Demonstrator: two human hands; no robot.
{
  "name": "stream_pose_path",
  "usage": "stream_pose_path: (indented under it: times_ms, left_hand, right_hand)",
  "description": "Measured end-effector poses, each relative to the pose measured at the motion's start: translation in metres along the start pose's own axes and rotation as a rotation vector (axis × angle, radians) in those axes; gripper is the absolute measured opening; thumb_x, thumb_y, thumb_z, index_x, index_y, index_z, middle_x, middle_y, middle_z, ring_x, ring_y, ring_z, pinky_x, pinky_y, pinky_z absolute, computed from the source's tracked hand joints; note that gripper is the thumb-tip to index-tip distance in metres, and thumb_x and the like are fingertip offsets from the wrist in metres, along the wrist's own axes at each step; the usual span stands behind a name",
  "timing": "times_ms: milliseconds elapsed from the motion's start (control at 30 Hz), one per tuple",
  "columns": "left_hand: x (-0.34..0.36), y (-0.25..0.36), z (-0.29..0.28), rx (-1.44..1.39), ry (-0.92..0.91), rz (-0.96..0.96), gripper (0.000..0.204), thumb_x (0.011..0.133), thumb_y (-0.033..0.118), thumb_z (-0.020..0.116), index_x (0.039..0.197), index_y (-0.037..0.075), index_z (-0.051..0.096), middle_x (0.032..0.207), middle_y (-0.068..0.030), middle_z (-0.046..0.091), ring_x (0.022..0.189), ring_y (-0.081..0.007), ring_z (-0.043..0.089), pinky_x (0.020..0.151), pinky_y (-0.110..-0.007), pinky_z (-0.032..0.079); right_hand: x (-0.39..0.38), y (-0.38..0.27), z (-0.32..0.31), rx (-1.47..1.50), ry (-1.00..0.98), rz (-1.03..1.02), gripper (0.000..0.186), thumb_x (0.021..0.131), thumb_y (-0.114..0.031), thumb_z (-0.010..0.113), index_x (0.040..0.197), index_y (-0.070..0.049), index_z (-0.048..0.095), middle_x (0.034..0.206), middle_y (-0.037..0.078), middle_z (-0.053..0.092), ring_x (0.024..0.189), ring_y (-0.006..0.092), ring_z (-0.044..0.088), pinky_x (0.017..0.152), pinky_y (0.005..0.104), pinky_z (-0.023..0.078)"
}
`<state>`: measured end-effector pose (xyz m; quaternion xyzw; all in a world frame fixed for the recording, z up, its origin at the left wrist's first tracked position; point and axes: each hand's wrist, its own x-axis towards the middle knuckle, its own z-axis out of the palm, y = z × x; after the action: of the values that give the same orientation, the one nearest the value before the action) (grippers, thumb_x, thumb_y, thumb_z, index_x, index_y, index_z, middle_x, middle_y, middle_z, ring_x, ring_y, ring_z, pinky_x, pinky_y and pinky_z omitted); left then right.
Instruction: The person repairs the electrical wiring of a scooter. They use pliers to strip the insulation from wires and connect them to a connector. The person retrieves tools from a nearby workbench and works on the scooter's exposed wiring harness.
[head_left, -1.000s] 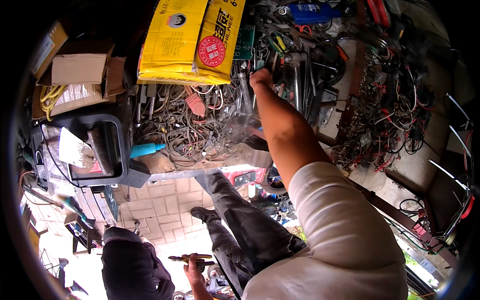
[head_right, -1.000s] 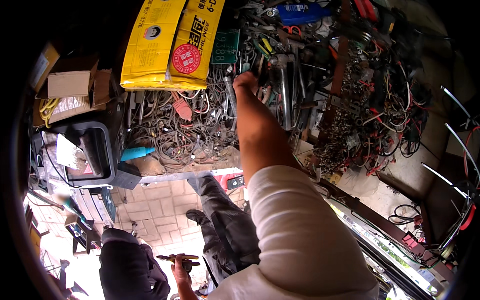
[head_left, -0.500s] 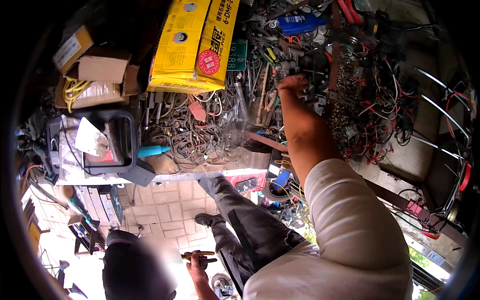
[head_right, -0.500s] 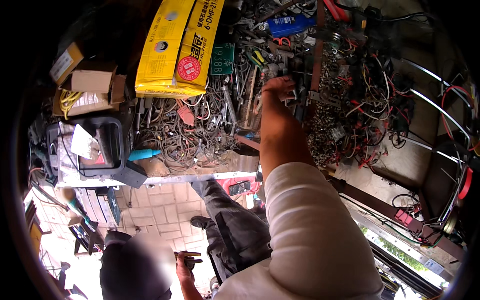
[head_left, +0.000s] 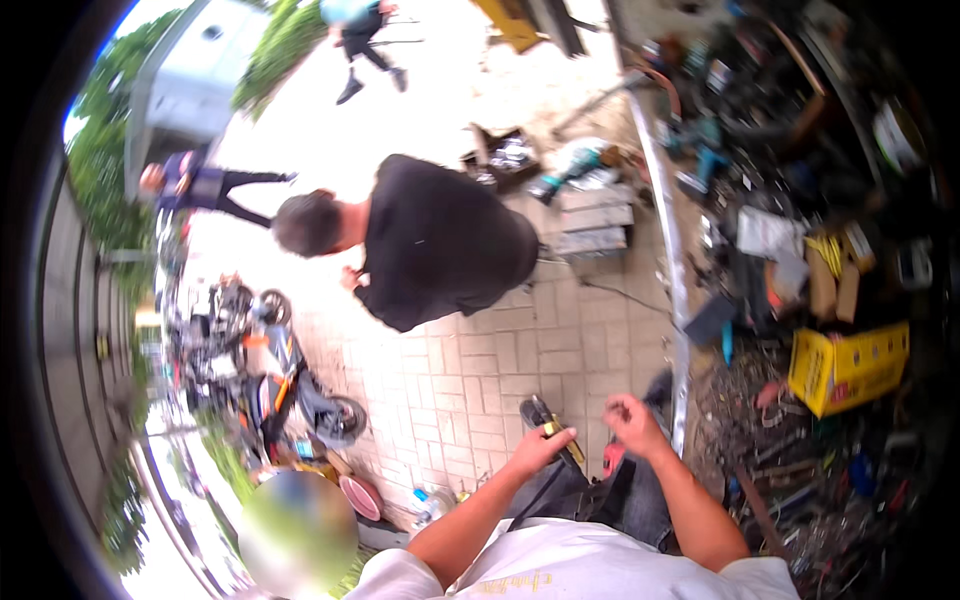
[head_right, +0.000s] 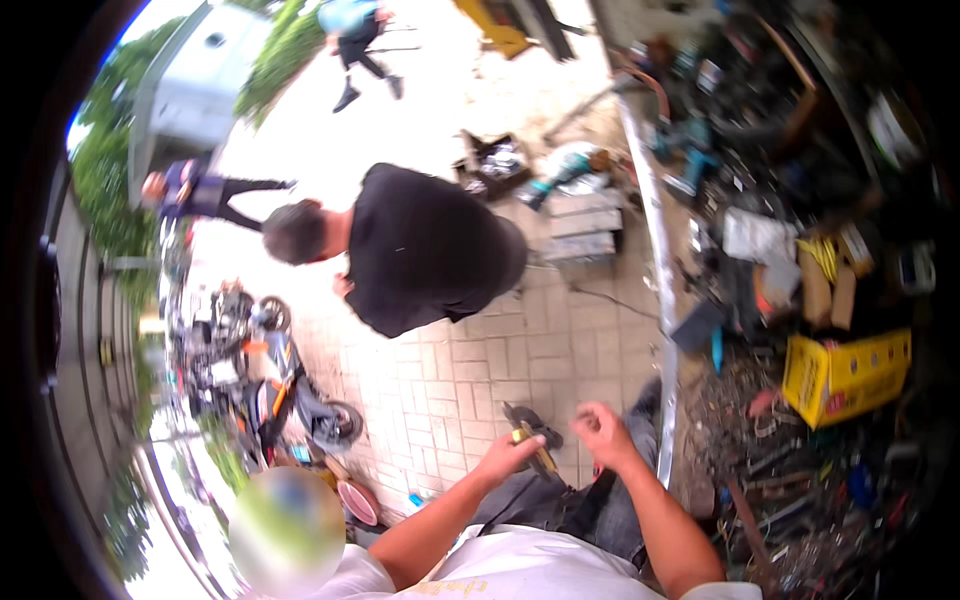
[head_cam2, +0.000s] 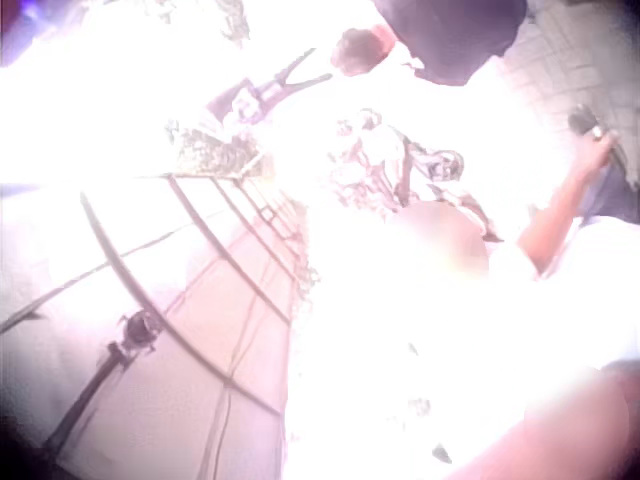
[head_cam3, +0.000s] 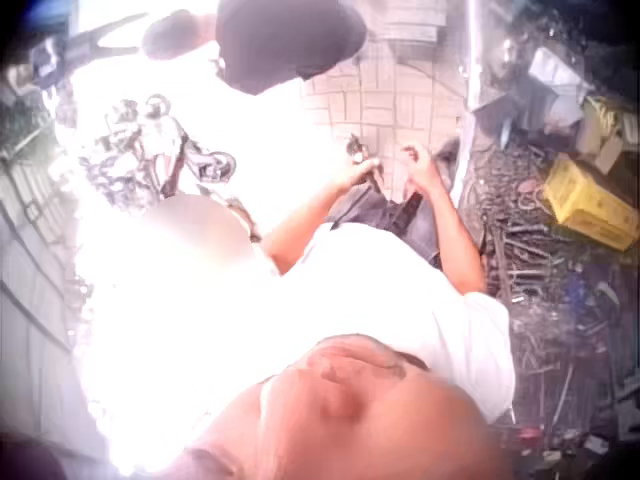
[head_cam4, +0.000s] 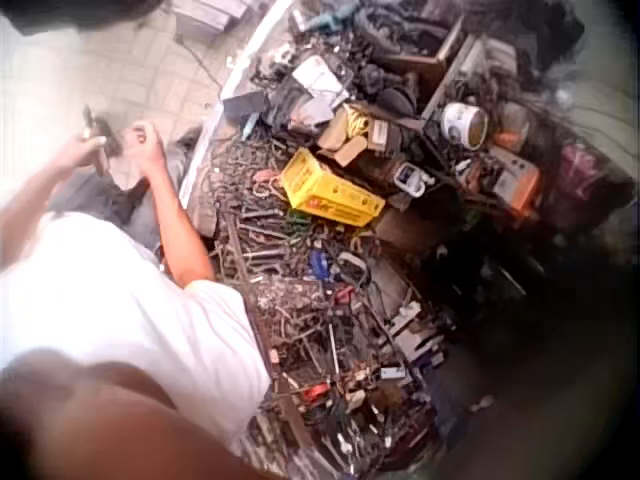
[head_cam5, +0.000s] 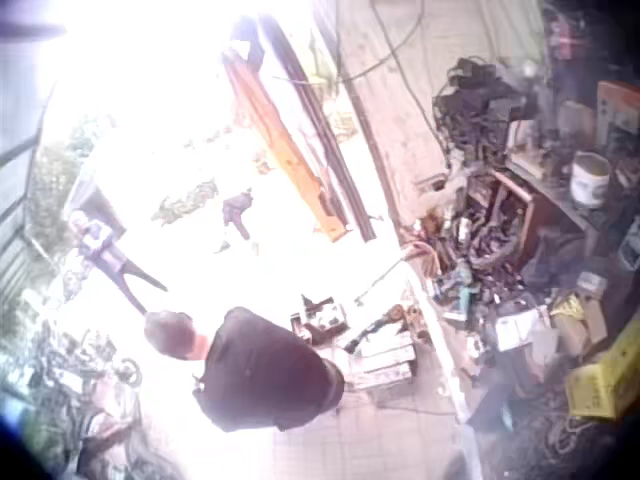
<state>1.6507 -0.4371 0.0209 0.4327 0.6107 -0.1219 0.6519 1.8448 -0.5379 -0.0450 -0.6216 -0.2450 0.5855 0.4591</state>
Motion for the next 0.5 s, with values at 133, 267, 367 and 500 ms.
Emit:
stream_pose_path:
  times_ms: [133, 267, 367, 500]
  left_hand:
    - [-0.049, -0.058, -0.071, -0.433, 0.028, 0.21, 0.053, 0.081, 0.051, 0.069, 0.102, 0.003, 0.068, 0.09, -0.0027, 0.067, 0.08, -0.0106, 0.059, 0.07, -0.027, 0.048]
    - [-0.077, -0.121, -0.158, -0.613, 0.138, 0.315, 0.055, 0.082, 0.052, 0.066, 0.104, 0.001, 0.068, 0.097, -0.0069, 0.069, 0.086, -0.0144, 0.062, 0.076, -0.029, 0.049]
    - [-0.11, -0.159, -0.225, -0.694, 0.287, 0.312, 0.043, 0.087, 0.044, 0.065, 0.101, 0.003, 0.067, 0.092, -0.0036, 0.068, 0.086, -0.012, 0.061, 0.075, -0.027, 0.048]
    - [-0.164, -0.211, -0.312, -0.825, 0.48, 0.37, 0.046, 0.09, 0.044, 0.062, 0.106, 0.002, 0.067, 0.098, -0.0061, 0.068, 0.088, -0.014, 0.06, 0.078, -0.029, 0.047]
  right_hand:
    - [-0.015, -0.09, 0.126, -0.462, -0.6, -0.299, 0.043, 0.079, -0.022, 0.075, 0.113, -0.001, 0.057, 0.124, 0.015, 0.049, 0.1, 0.0225, 0.059, 0.087, 0.0335, 0.049]
    - [-0.005, -0.117, 0.259, -0.717, -0.802, -0.325, 0.051, 0.078, -0.023, 0.077, 0.117, 0.0, 0.055, 0.126, 0.016, 0.046, 0.103, 0.0253, 0.06, 0.086, 0.0345, 0.053]
    - [0.009, -0.126, 0.362, -0.812, -0.996, -0.298, 0.049, 0.079, -0.016, 0.073, 0.119, 0.003, 0.052, 0.128, 0.016, 0.045, 0.102, 0.0252, 0.061, 0.087, 0.0337, 0.053]
    - [0.025, -0.135, 0.501, -0.71, -1.208, -0.196, 0.047, 0.081, -0.011, 0.062, 0.123, 0.004, 0.05, 0.119, 0.014, 0.054, 0.098, 0.0184, 0.06, 0.085, 0.0305, 0.049]
